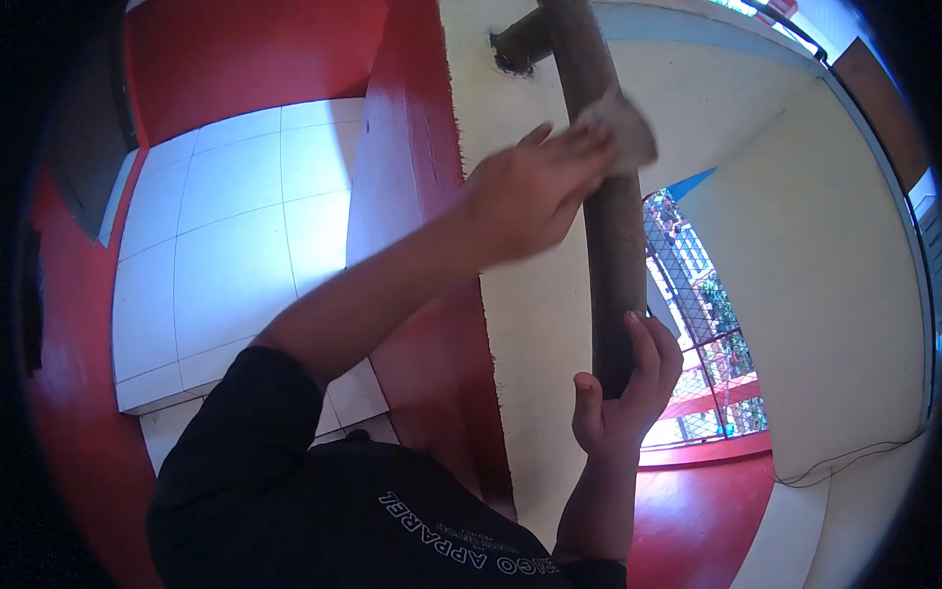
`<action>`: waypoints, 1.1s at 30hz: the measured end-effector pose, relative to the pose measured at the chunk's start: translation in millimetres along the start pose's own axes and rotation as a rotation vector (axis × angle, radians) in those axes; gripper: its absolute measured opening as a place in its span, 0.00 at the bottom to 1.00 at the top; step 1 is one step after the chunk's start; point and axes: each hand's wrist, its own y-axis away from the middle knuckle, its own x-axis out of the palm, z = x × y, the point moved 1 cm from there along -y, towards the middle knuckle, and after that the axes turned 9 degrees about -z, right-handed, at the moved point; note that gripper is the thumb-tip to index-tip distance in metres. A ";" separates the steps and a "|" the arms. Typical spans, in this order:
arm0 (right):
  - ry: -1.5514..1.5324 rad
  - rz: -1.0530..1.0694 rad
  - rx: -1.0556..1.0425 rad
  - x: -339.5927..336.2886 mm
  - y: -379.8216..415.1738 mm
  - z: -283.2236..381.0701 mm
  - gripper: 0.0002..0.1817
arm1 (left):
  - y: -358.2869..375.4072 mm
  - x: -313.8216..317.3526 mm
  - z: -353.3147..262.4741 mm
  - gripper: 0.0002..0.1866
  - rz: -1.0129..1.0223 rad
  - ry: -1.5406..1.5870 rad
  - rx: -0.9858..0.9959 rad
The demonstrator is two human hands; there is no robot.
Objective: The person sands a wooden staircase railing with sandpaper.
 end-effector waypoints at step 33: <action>0.429 -0.074 0.571 -125.2 190.5 38.2 0.25 | 220.1 -211.9 104.6 0.18 -0.017 -0.389 -0.281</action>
